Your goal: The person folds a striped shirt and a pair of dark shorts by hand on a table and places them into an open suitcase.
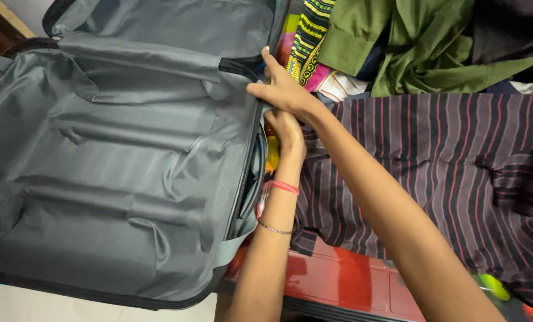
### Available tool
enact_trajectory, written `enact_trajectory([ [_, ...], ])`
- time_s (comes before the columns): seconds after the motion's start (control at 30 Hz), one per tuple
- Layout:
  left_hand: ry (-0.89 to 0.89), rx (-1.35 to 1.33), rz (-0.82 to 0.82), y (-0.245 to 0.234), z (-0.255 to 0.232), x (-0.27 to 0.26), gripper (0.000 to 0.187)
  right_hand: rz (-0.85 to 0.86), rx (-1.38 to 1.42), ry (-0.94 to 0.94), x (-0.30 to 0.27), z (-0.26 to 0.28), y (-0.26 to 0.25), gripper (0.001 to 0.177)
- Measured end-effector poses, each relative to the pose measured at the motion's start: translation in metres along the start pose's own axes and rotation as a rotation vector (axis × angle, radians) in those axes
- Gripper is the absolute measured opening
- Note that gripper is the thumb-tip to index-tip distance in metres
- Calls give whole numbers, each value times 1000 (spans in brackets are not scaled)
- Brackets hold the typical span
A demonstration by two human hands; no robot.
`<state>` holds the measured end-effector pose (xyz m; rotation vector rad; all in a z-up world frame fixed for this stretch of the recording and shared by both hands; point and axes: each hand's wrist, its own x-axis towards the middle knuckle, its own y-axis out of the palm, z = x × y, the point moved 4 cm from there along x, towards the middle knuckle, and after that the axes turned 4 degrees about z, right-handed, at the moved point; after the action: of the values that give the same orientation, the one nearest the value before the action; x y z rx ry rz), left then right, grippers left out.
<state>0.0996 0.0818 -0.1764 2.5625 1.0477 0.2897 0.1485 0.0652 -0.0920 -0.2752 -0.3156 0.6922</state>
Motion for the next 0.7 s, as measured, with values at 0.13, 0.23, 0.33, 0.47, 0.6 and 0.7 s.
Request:
enact_trajectory([
  [0.13, -49, -72, -26, -1, 0, 3, 41, 3, -21, 44, 7, -6, 3, 112],
  [0.23, -36, -141, -35, -1, -2, 2, 39, 32, -12, -77, 8, -3, 3, 112],
  [0.33, -52, -123, -44, -1, 1, 7, 43, 14, -10, 5, 11, -2, 5, 113],
  [0.47, -82, -231, -64, -6, 2, 13, 36, 11, -25, -5, 15, 6, 11, 113],
  [0.6, -104, -218, -62, -8, 3, 14, 37, 17, -7, 92, 17, 1, 15, 115],
  [0.7, -76, -172, -35, -10, 8, 16, 38, 2, 1, 0, 18, -9, 13, 111],
])
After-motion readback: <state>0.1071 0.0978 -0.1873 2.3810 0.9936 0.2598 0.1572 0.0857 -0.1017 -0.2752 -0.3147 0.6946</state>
